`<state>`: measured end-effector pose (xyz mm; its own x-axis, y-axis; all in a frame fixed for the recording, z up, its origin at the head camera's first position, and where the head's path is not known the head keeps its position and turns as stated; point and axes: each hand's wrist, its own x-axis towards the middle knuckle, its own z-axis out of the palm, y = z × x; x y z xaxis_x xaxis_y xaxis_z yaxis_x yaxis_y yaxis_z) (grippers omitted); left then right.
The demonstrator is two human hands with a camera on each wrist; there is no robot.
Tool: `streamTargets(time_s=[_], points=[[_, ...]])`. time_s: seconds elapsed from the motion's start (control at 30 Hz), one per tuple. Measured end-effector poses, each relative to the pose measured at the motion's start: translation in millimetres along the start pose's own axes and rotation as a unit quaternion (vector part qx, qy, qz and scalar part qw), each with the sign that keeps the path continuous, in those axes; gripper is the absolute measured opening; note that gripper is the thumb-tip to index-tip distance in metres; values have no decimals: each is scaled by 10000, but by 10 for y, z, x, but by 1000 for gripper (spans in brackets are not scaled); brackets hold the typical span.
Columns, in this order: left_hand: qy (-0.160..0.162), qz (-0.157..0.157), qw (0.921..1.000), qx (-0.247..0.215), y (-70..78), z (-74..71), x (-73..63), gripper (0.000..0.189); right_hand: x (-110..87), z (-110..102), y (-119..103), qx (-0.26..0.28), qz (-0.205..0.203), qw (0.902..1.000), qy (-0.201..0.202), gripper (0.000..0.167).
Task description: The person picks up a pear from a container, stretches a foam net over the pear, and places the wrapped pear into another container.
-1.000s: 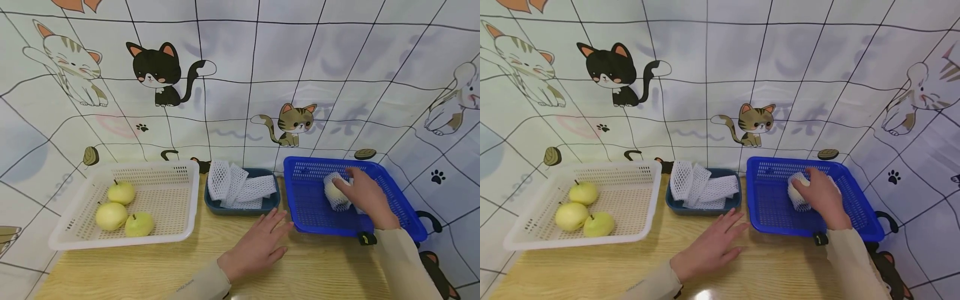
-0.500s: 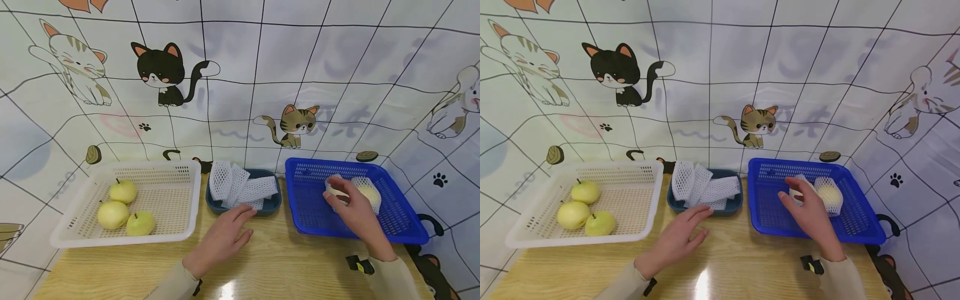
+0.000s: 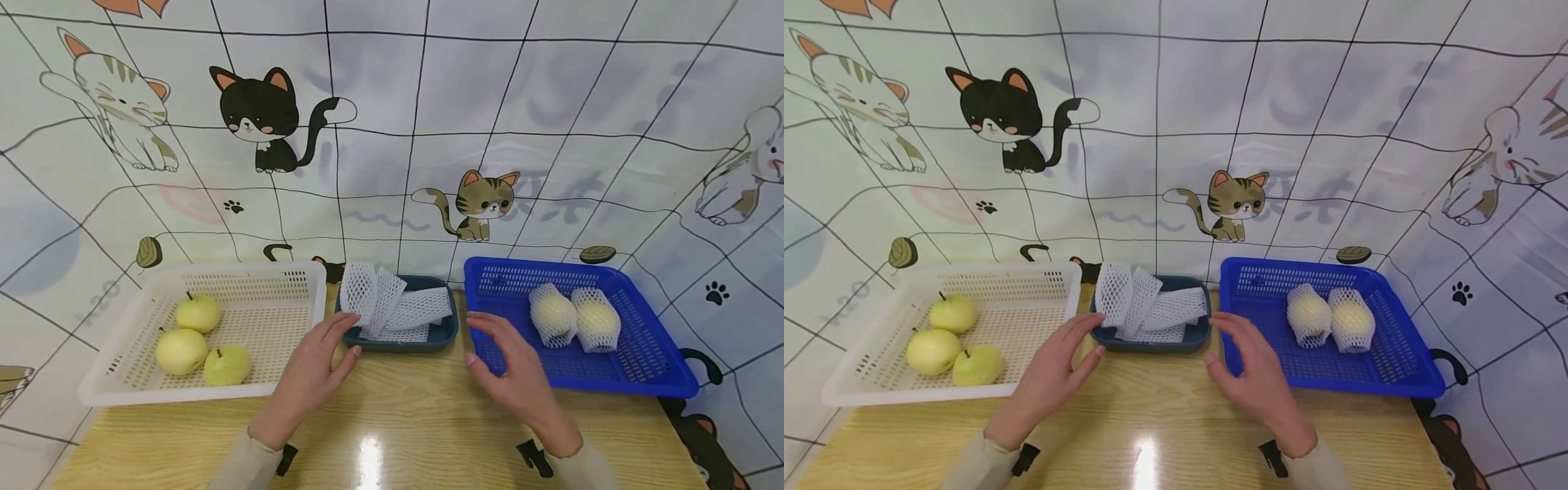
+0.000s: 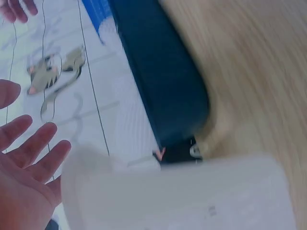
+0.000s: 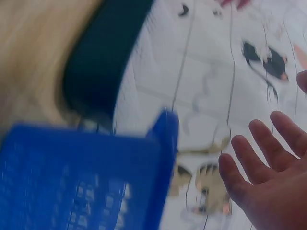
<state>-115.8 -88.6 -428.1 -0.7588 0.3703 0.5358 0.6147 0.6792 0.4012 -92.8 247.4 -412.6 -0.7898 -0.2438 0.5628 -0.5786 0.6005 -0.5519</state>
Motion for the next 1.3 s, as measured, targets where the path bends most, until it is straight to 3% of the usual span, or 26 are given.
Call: streamTargets(time_s=[0.2, 0.4, 0.6, 0.77, 0.93, 1.07, 1.3], points=[[234, -130, 9992, 299, -201, -207, -57, 52, 3, 336, -164, -192, -390, 9976, -541, 55], [85, -394, 9971, 651, -408, -401, -184, 63, 8, 683, -313, -267, -670, 9908, -1145, 52], [-92, -844, 9920, 936, -517, -545, -298, 68, 54, 1009, -424, -365, -1239, 9787, -1595, 61], [28, -1253, 9868, 1022, -615, -675, -328, 70, 145, 1206, -528, -484, -1588, 9640, -2077, 72], [12, -1868, 9758, 1134, -739, -838, -374, 71, 212, 1368, -608, -872, -1565, 9440, -2769, 78], [-156, -2380, 9629, 1259, -807, -915, -442, 74, 238, 1472, -663, -1234, -1664, 9309, -3010, 82], [-529, -3044, 9430, 1235, -924, -1033, -508, 91, 199, 1603, -739, -1462, -1825, 9260, -2965, 92]])
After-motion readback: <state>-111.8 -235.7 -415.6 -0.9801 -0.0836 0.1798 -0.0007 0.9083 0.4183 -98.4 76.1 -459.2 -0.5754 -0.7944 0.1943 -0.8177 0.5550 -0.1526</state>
